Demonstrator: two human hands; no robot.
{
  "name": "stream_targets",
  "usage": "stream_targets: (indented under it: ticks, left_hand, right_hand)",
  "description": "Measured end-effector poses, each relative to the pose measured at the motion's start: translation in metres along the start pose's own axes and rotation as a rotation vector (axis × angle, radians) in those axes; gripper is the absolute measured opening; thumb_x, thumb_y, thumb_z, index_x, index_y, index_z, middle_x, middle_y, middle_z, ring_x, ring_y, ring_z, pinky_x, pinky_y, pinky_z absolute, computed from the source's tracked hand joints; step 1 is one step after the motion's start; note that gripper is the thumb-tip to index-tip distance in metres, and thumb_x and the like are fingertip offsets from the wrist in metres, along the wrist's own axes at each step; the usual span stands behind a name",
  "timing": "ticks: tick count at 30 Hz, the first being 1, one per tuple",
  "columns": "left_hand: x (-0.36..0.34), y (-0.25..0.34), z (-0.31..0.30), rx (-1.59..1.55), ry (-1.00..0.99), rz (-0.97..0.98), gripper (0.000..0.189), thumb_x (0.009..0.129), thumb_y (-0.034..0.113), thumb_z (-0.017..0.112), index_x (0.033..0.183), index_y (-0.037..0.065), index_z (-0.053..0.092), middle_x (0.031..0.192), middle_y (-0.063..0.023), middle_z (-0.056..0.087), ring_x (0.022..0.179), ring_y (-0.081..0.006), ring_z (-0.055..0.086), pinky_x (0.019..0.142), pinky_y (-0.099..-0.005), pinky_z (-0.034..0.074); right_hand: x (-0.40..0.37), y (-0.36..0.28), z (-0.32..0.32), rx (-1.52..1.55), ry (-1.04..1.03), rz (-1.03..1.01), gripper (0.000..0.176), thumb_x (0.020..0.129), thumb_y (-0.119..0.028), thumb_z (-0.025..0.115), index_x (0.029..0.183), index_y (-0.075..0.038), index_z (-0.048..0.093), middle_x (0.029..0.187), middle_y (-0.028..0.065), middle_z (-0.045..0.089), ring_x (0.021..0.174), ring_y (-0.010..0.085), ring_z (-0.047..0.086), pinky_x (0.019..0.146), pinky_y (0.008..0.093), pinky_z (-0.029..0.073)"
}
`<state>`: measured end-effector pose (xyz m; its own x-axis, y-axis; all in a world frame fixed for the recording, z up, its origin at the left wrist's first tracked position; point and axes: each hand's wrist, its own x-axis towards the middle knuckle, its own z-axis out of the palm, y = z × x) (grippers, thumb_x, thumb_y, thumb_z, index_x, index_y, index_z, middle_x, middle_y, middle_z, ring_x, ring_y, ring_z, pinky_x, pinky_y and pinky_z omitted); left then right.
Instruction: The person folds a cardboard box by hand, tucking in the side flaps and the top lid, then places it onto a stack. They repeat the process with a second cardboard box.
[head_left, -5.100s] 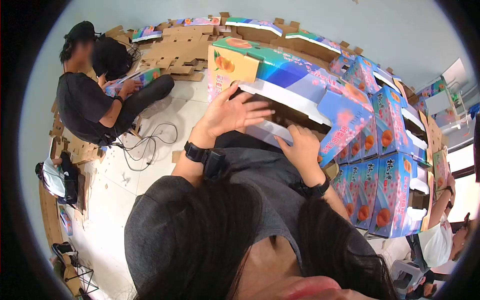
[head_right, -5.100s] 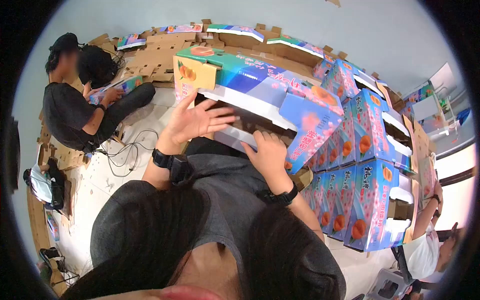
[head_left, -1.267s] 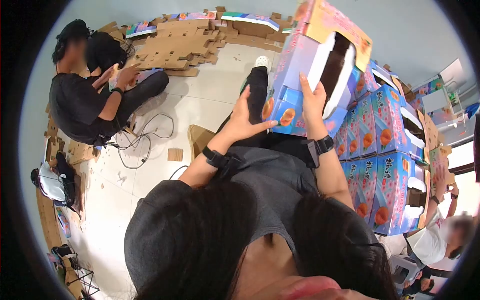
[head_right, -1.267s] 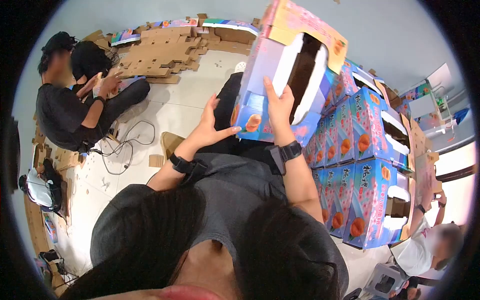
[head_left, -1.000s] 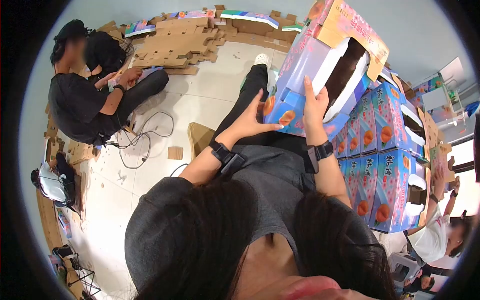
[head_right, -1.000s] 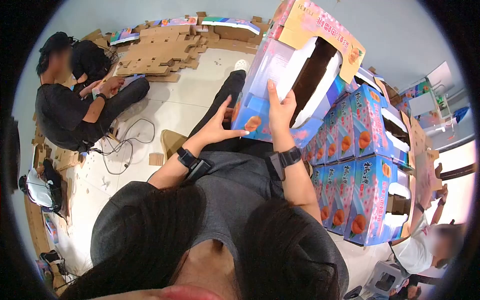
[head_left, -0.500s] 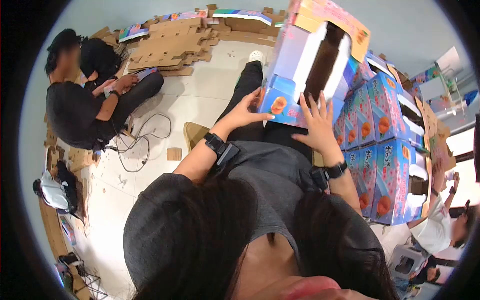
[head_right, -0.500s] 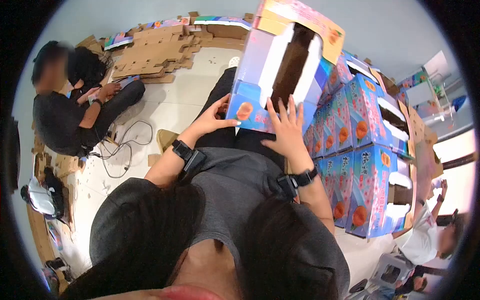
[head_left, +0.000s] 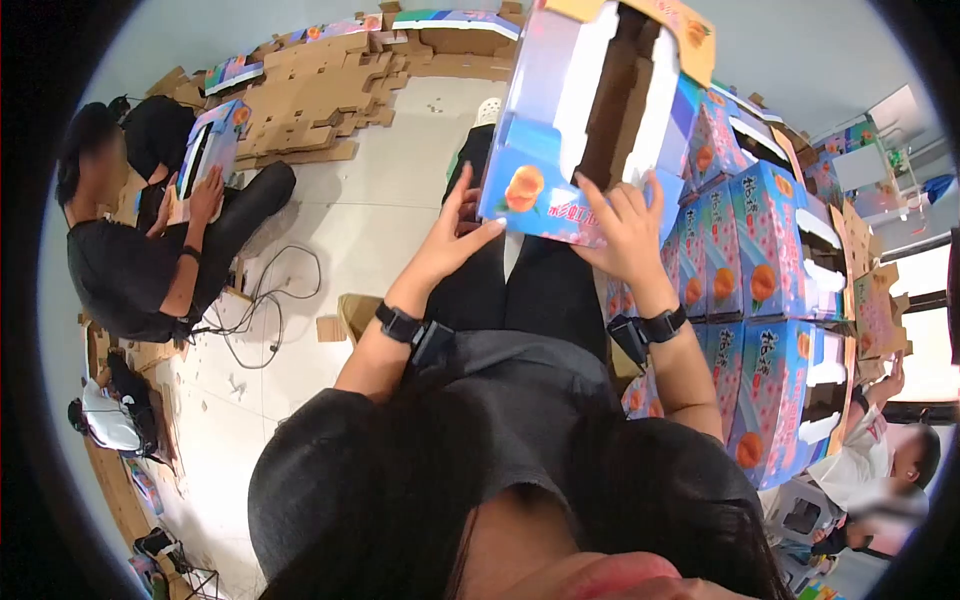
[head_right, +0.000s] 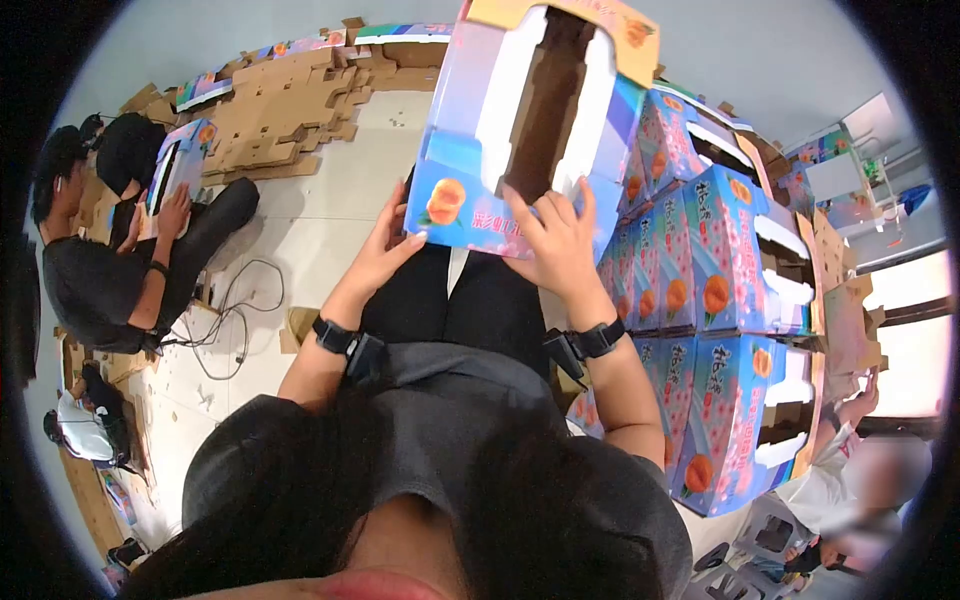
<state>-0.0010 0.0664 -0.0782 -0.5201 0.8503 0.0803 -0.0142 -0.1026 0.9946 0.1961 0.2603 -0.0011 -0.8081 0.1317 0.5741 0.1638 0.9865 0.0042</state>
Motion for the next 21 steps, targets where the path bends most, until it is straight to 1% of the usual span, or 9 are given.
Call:
stream_targets:
  ticks: [3, 5, 7, 8, 10, 13, 16, 18, 21]
  left_hand:
    - [0.007, -0.002, 0.004, -0.012, 0.102, 0.146, 0.077, 0.096, 0.021, 0.064, 0.157, 0.011, 0.018, 0.142, -0.0161, 0.047, 0.127, -0.0240, 0.051, 0.104, -0.0342, 0.040]
    - [0.007, -0.001, 0.003, -0.066, 0.022, 0.038, 0.070, 0.099, 0.028, 0.057, 0.157, 0.012, 0.020, 0.140, -0.0154, 0.051, 0.126, -0.0253, 0.052, 0.106, -0.0386, 0.038]
    - [0.004, -0.004, 0.000, -0.128, -0.058, -0.060, 0.061, 0.102, 0.027, 0.053, 0.155, 0.011, 0.026, 0.134, -0.0133, 0.057, 0.123, -0.0239, 0.055, 0.106, -0.0394, 0.039]
    - [0.001, -0.012, -0.002, -0.132, -0.097, -0.060, 0.060, 0.102, 0.024, 0.053, 0.154, 0.011, 0.027, 0.133, -0.0129, 0.057, 0.122, -0.0229, 0.055, 0.105, -0.0384, 0.040]
    - [0.001, -0.035, -0.007, -0.139, -0.166, -0.040, 0.059, 0.102, 0.020, 0.054, 0.154, 0.011, 0.028, 0.132, -0.0121, 0.057, 0.120, -0.0210, 0.057, 0.103, -0.0365, 0.043]
    - [0.003, -0.033, -0.008, -0.101, -0.171, -0.078, 0.056, 0.101, 0.013, 0.056, 0.151, 0.010, 0.034, 0.127, -0.0102, 0.059, 0.115, -0.0182, 0.058, 0.101, -0.0324, 0.044]
    - [0.004, -0.027, -0.008, -0.056, -0.181, -0.119, 0.050, 0.100, 0.013, 0.057, 0.147, 0.009, 0.040, 0.124, -0.0074, 0.061, 0.110, -0.0134, 0.058, 0.098, -0.0292, 0.045]
    - [0.004, -0.031, -0.009, -0.020, -0.202, -0.081, 0.047, 0.099, 0.011, 0.058, 0.143, 0.007, 0.044, 0.123, -0.0072, 0.061, 0.110, -0.0125, 0.057, 0.097, -0.0286, 0.045]
    - [0.007, -0.032, -0.009, -0.033, -0.213, -0.115, 0.043, 0.099, 0.009, 0.058, 0.140, 0.006, 0.047, 0.119, -0.0068, 0.062, 0.108, -0.0121, 0.058, 0.096, -0.0282, 0.046]
  right_hand:
    - [0.043, 0.019, -0.024, -0.132, 0.064, 0.084, 0.085, 0.059, -0.040, 0.081, 0.136, -0.016, 0.055, 0.088, 0.0038, 0.053, 0.096, 0.0227, 0.057, 0.111, 0.0565, 0.019]
    - [0.072, 0.049, -0.035, -0.197, 0.239, 0.103, 0.084, 0.065, -0.054, 0.077, 0.136, -0.014, 0.055, 0.089, 0.0049, 0.056, 0.095, 0.0230, 0.058, 0.111, 0.0562, 0.017]
    - [0.100, 0.091, -0.043, -0.347, 0.312, 0.191, 0.087, 0.067, -0.060, 0.075, 0.137, -0.013, 0.053, 0.093, 0.0083, 0.062, 0.096, 0.0280, 0.059, 0.108, 0.0578, 0.024]
    - [0.115, 0.112, -0.056, -0.319, 0.243, 0.282, 0.088, 0.067, -0.060, 0.075, 0.138, -0.013, 0.053, 0.094, 0.0113, 0.065, 0.097, 0.0310, 0.060, 0.102, 0.0558, 0.033]
    - [0.133, 0.172, -0.066, -0.405, 0.243, 0.361, 0.089, 0.068, -0.065, 0.073, 0.138, -0.014, 0.053, 0.096, 0.0141, 0.067, 0.101, 0.0342, 0.060, 0.093, 0.0512, 0.039]
    - [0.136, 0.255, -0.067, -0.518, 0.220, 0.544, 0.099, 0.065, -0.071, 0.073, 0.140, -0.010, 0.052, 0.121, 0.0188, 0.065, 0.118, 0.0405, 0.055, 0.103, 0.0539, 0.037]
    - [0.124, 0.292, -0.068, -0.541, 0.128, 0.764, 0.107, 0.063, -0.075, 0.071, 0.135, 0.002, 0.052, 0.126, 0.0265, 0.060, 0.120, 0.0451, 0.052, 0.103, 0.0495, 0.041]
    - [0.107, 0.330, -0.059, -0.508, 0.085, 0.896, 0.103, 0.064, -0.071, 0.072, 0.136, 0.001, 0.051, 0.128, 0.0252, 0.060, 0.126, 0.0458, 0.047, 0.103, 0.0511, 0.040]
    - [0.100, 0.319, -0.061, -0.497, -0.120, 1.088, 0.107, 0.065, -0.072, 0.071, 0.143, -0.004, 0.046, 0.136, 0.0232, 0.056, 0.131, 0.0456, 0.043, 0.108, 0.0521, 0.035]
